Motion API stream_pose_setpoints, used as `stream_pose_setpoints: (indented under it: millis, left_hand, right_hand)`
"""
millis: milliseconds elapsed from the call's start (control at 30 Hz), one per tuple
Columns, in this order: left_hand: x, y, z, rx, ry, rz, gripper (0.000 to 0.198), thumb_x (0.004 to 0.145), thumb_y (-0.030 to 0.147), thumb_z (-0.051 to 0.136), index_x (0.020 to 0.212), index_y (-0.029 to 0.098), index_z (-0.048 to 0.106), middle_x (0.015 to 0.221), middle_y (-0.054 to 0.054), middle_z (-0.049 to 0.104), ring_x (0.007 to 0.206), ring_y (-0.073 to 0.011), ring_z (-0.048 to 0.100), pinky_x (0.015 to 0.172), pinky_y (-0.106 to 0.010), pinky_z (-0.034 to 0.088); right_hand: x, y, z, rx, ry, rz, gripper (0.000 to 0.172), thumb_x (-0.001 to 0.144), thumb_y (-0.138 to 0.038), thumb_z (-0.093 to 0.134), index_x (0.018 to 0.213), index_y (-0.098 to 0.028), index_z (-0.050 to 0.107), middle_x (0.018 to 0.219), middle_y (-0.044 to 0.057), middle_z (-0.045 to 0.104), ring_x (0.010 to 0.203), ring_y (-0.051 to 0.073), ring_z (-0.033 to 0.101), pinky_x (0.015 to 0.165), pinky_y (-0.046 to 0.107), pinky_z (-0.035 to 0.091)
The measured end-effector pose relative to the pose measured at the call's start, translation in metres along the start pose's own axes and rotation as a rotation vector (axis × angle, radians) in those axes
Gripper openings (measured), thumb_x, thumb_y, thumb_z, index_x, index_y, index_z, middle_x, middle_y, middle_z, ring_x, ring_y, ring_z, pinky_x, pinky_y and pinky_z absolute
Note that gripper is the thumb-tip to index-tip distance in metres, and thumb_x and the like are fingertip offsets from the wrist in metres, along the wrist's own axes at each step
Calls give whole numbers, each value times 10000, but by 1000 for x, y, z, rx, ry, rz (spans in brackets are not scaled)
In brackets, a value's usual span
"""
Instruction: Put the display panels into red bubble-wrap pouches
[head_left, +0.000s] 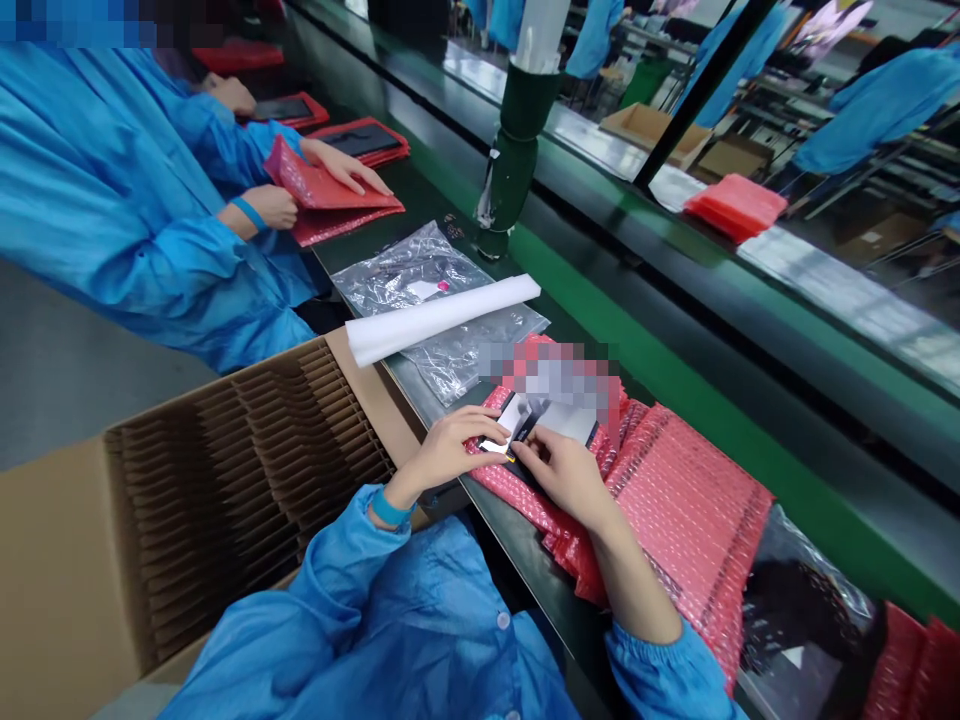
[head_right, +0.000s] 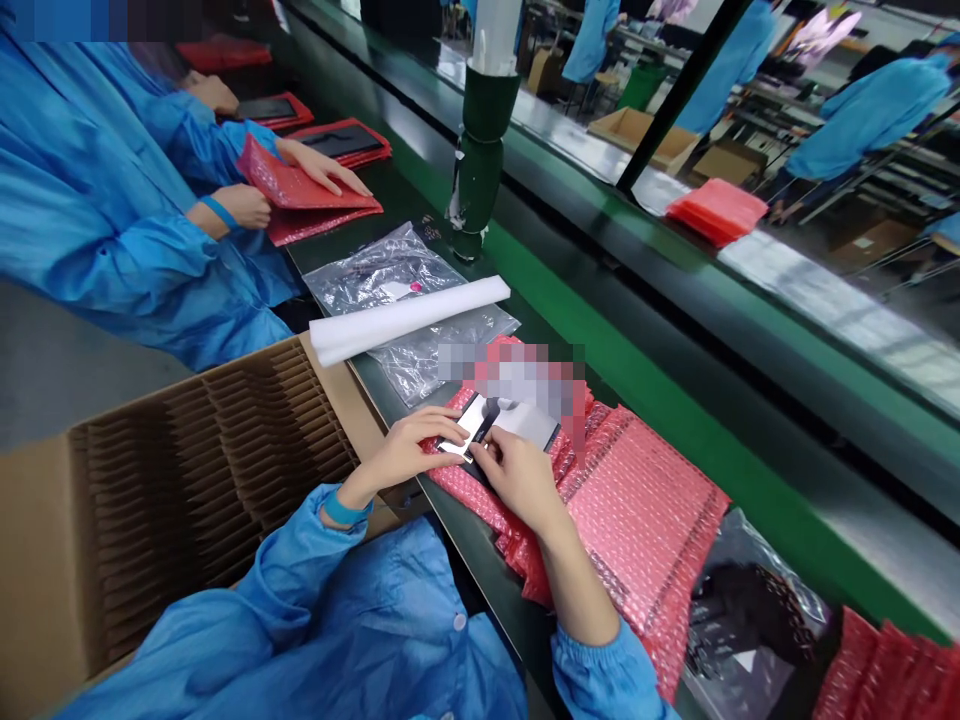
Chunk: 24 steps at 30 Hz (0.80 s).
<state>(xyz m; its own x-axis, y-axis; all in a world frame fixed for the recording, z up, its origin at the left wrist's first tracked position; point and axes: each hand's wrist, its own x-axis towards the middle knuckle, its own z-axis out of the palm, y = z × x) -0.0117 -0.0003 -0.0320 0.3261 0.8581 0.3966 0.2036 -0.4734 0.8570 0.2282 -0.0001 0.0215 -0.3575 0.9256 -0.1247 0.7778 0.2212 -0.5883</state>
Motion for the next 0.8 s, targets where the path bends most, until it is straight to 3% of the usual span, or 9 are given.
stream_pose_setpoints:
  millis: [200, 400, 633, 800]
  left_hand:
    - [-1, -3, 2, -3, -1, -1, 148, 951, 357, 875, 1061, 266, 839, 1151, -51, 865, 1336, -295, 712, 1162, -485, 575]
    - [-1, -3, 1, -7, 1, -20, 205, 931, 398, 895, 1077, 265, 842, 1152, -71, 858, 1356, -312, 702, 1180, -517, 565]
    - [1, 7, -7, -76, -105, -52, 638, 930, 398, 896, 1516, 302, 664, 1590, -123, 656, 1489, -321, 611, 1293, -539, 477]
    - [-3, 5, -7, 123, -219, -86, 540, 1024, 383, 783, 1545, 336, 651, 1587, -92, 663, 1619, -330, 472, 1349, -586, 387]
  right_hand:
    - [-2, -5, 4, -81, 24, 19, 345, 1120, -495, 566, 876, -250, 570, 789, -11, 680, 709, 216, 619, 632, 330, 325]
    - [-3, -12, 5, -157, 10, 59, 289, 1096, -423, 661, 883, -249, 574, 806, -10, 706, 735, 228, 645, 623, 331, 310]
    - [-6, -17, 11, -151, 88, 147, 255, 1070, -434, 757, 1016, -251, 588, 871, 8, 740, 776, 260, 686, 619, 331, 283]
    - [-14, -24, 13, -224, 146, 189, 321, 1087, -490, 760, 1061, -226, 579, 942, 24, 753, 844, 277, 723, 618, 327, 256]
